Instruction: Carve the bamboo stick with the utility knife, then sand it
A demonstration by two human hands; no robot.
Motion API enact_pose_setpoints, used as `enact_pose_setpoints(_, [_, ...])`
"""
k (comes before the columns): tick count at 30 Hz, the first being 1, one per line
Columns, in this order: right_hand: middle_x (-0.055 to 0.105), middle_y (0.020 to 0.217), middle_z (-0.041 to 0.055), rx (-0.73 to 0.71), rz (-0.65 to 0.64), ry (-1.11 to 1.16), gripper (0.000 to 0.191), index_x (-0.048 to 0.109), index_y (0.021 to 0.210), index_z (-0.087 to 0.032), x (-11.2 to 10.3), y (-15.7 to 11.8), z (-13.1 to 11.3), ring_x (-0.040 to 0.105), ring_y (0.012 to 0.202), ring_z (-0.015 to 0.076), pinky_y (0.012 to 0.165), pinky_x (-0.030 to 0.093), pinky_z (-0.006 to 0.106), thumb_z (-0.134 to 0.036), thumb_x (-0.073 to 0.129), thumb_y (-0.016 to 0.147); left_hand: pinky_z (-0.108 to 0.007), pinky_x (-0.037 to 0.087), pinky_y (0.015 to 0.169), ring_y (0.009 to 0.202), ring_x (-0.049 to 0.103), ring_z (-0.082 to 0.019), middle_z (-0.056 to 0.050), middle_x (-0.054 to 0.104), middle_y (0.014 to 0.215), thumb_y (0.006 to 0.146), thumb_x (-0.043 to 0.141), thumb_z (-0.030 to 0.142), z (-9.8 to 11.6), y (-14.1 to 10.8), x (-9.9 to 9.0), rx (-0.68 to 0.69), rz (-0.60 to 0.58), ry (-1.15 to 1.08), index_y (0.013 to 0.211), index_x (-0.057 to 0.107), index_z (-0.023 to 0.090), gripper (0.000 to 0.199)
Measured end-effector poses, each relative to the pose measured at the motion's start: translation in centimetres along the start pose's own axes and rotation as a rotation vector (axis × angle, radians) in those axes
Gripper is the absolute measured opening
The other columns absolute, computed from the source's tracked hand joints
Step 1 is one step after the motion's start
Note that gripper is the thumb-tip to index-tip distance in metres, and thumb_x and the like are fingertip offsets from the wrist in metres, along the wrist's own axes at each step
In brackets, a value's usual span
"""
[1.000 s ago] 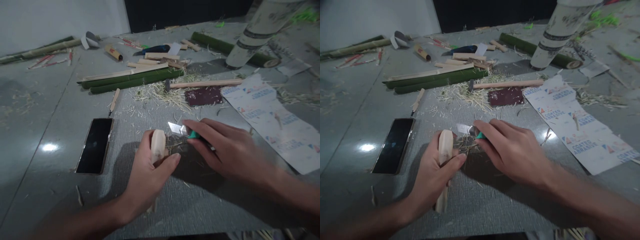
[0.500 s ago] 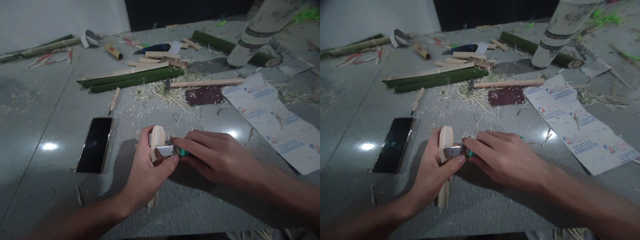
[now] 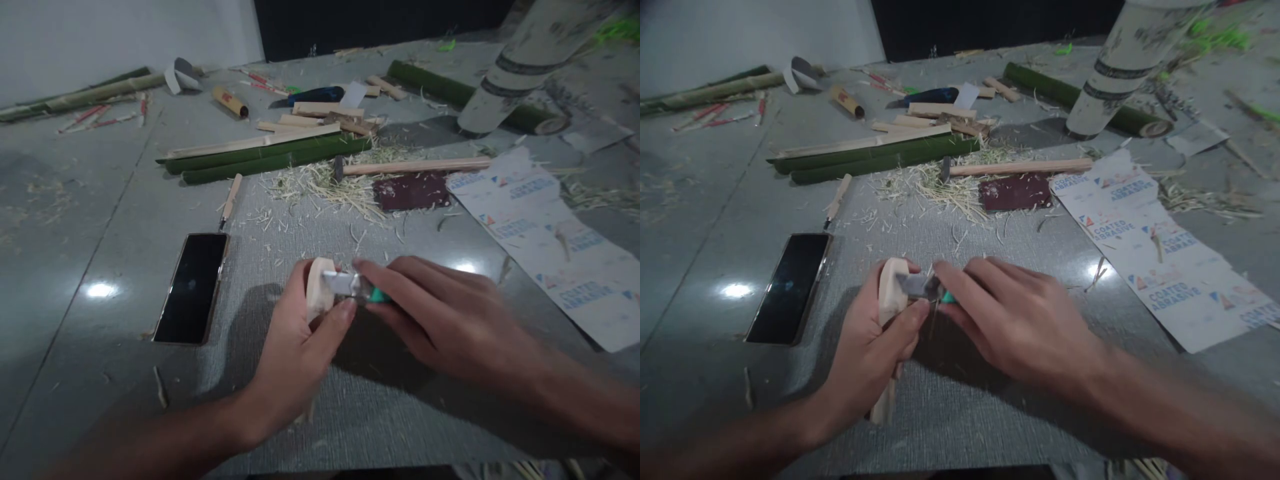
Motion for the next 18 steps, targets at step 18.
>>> enact_pose_setpoints(18, [0.071, 0.099, 0.0062, 0.009, -0.151, 0.169, 0.028, 0.060, 0.131, -0.017, 1.4, 0.0, 0.8, 0.067, 0.080, 0.0198, 0.065, 0.047, 0.031, -0.024, 0.049, 0.107, -0.018, 0.033, 0.046, 0.049, 0.036, -0.006, 0.010, 0.046, 0.068, 0.097, 0.060, 0.014, -1.1, 1.4, -0.2, 0.001, -0.088, -0.309, 0.128, 0.039, 0.027, 0.039])
Point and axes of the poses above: each hand's wrist, its own y-axis towards the middle knuckle, its own x-axis out of the palm, z = x × y, the point moved 2 cm from there along y, towards the middle knuckle
